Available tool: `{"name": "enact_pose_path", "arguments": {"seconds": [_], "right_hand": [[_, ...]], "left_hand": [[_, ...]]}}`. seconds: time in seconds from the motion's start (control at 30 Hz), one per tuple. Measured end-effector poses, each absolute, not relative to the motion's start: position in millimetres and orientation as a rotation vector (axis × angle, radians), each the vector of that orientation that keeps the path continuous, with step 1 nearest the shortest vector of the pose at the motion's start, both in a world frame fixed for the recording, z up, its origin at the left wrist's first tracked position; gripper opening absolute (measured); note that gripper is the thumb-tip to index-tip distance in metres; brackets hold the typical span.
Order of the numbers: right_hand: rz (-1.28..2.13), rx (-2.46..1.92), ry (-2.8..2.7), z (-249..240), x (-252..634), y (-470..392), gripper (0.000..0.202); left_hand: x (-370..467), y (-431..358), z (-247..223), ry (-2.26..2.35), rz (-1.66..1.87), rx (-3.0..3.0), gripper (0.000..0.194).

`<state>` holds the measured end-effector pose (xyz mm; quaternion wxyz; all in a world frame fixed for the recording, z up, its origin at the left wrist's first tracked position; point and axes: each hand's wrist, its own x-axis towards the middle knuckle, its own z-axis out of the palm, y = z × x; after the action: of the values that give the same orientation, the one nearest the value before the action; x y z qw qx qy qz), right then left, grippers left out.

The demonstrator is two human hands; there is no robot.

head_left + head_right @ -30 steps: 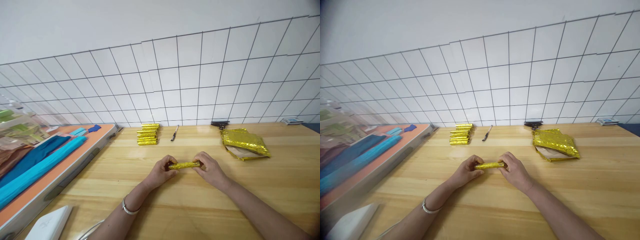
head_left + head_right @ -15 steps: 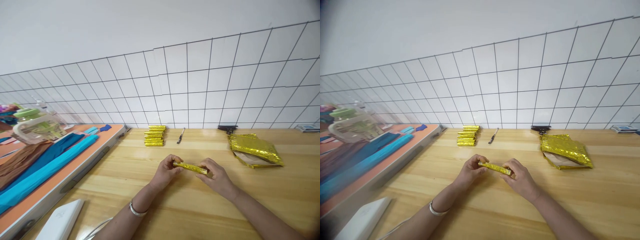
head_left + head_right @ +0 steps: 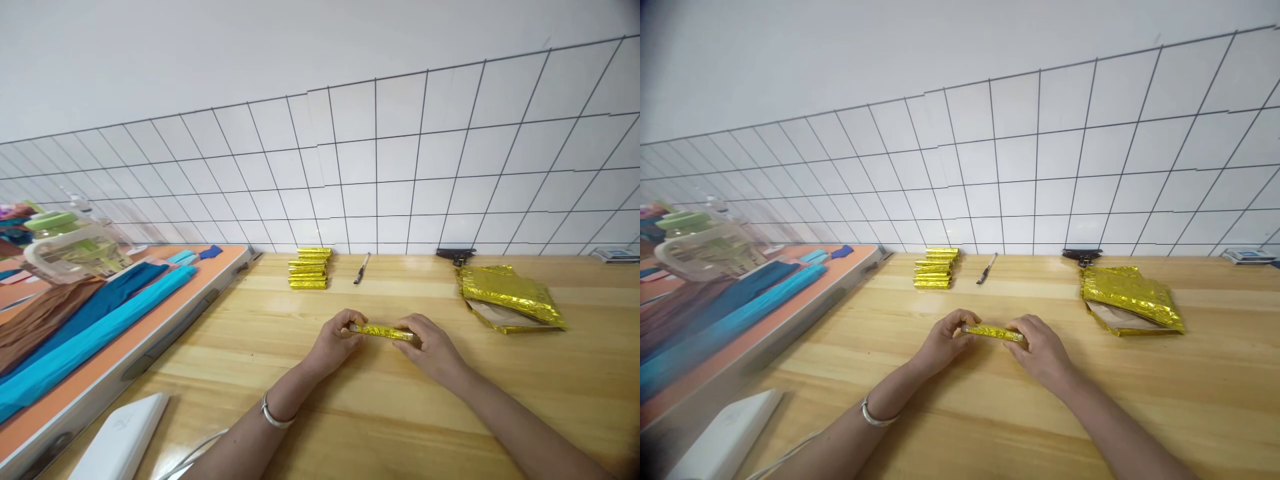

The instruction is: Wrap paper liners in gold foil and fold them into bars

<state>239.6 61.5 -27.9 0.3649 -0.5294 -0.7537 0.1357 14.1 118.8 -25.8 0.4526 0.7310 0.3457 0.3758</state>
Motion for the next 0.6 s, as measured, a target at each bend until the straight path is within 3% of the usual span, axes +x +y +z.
{"name": "enact_pose_path", "arguments": {"seconds": [0.17, 0.37, 0.6], "right_hand": [[0.274, -1.43, -2.081, -30.7, 245.6, 68.3, 0.03], [0.278, -1.387, -2.079, -28.7, 245.1, 65.8, 0.027], [0.319, -1.389, -2.022, -27.4, 249.2, 68.1, 0.013]], "left_hand": [[10.4, 124.3, -33.4, 0.956, 0.785, 1.928, 0.025], [1.9, 131.5, -32.5, 0.972, 0.715, 1.806, 0.033], [-5.4, 140.6, -28.5, 0.995, 0.795, 1.937, 0.017]]}}
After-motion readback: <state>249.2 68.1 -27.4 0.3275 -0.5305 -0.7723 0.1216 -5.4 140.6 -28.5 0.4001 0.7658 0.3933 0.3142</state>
